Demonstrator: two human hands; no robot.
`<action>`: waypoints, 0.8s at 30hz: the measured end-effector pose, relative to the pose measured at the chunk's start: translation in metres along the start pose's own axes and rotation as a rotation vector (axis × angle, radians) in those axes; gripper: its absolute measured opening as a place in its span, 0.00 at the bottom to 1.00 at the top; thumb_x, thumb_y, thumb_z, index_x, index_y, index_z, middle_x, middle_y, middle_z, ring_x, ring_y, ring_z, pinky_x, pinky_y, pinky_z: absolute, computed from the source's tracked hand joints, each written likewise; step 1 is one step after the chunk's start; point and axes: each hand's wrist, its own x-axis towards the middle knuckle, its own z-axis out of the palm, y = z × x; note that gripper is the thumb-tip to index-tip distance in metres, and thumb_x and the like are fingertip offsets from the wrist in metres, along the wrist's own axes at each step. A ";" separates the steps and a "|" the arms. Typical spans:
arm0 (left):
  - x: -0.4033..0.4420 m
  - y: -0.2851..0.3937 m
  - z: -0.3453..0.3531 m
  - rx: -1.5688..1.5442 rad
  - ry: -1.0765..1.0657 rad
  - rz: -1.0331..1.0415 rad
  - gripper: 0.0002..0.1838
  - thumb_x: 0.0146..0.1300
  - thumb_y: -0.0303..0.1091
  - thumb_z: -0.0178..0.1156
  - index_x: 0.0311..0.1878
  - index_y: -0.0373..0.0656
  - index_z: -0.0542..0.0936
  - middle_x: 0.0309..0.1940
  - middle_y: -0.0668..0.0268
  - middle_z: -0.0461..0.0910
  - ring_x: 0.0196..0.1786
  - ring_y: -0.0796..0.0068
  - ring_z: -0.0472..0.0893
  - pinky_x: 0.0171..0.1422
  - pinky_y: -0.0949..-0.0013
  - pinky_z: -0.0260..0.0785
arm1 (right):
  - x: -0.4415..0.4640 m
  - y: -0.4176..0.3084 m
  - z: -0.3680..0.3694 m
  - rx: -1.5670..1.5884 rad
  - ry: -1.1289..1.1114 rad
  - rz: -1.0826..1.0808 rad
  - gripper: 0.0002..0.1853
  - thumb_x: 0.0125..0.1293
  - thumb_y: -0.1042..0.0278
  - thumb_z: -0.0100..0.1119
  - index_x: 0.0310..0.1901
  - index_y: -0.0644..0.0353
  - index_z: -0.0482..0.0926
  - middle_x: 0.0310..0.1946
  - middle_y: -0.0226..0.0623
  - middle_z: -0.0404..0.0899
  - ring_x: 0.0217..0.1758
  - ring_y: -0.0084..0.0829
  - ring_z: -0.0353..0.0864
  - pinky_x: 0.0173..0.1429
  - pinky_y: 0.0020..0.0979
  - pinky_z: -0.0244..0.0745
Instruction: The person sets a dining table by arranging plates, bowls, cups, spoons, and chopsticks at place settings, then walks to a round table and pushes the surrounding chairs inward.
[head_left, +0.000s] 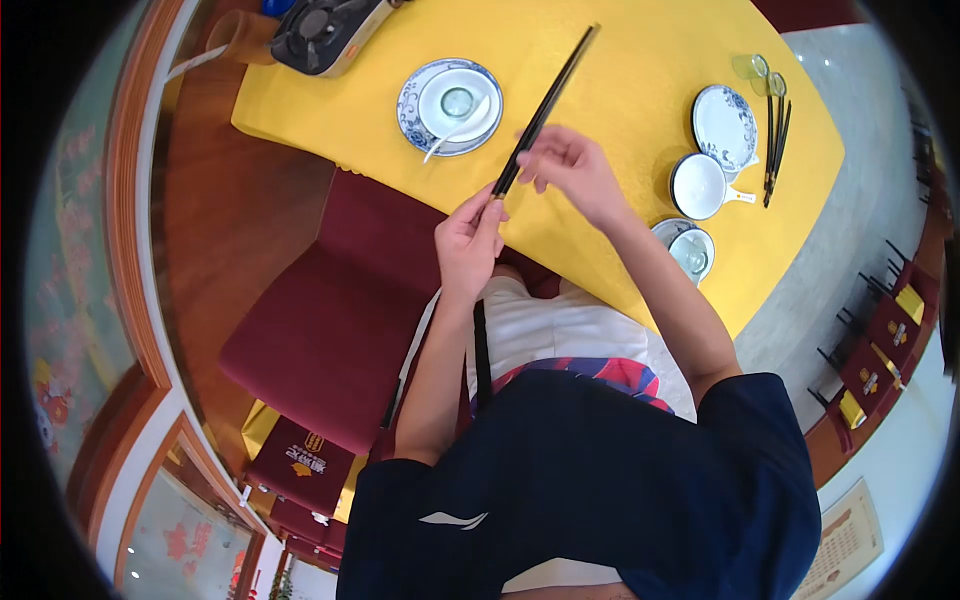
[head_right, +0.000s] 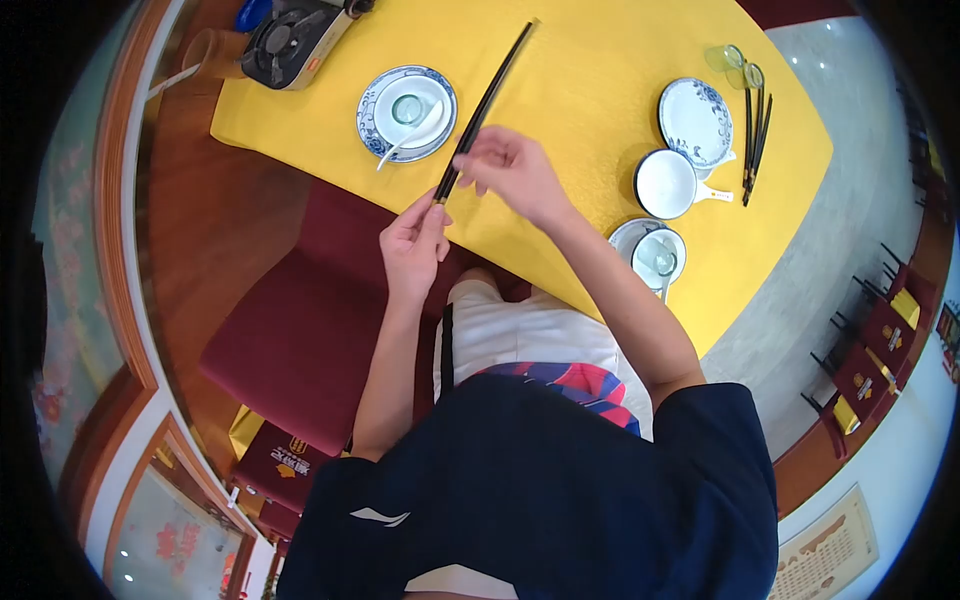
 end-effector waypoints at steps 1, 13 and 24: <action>0.003 0.001 -0.009 -0.012 0.011 0.006 0.15 0.71 0.26 0.55 0.57 0.30 0.77 0.31 0.65 0.77 0.21 0.90 0.67 0.22 0.81 0.60 | 0.011 -0.007 -0.001 -0.012 -0.012 0.003 0.13 0.65 0.73 0.60 0.50 0.68 0.76 0.38 0.36 0.81 0.34 0.23 0.83 0.35 0.21 0.73; 0.116 0.001 -0.111 0.418 0.249 0.384 0.14 0.71 0.34 0.55 0.49 0.34 0.82 0.22 0.75 0.72 0.27 0.90 0.68 0.29 0.80 0.60 | 0.192 -0.037 -0.021 0.002 0.098 -0.241 0.13 0.73 0.68 0.53 0.54 0.65 0.74 0.38 0.35 0.81 0.37 0.23 0.83 0.38 0.21 0.79; 0.151 -0.034 -0.133 -0.247 0.295 0.162 0.14 0.71 0.29 0.53 0.52 0.28 0.78 0.30 0.68 0.75 0.33 0.80 0.74 0.41 0.76 0.72 | 0.259 0.029 -0.052 0.038 0.173 -0.029 0.13 0.73 0.74 0.50 0.49 0.78 0.72 0.39 0.47 0.79 0.43 0.36 0.84 0.46 0.27 0.83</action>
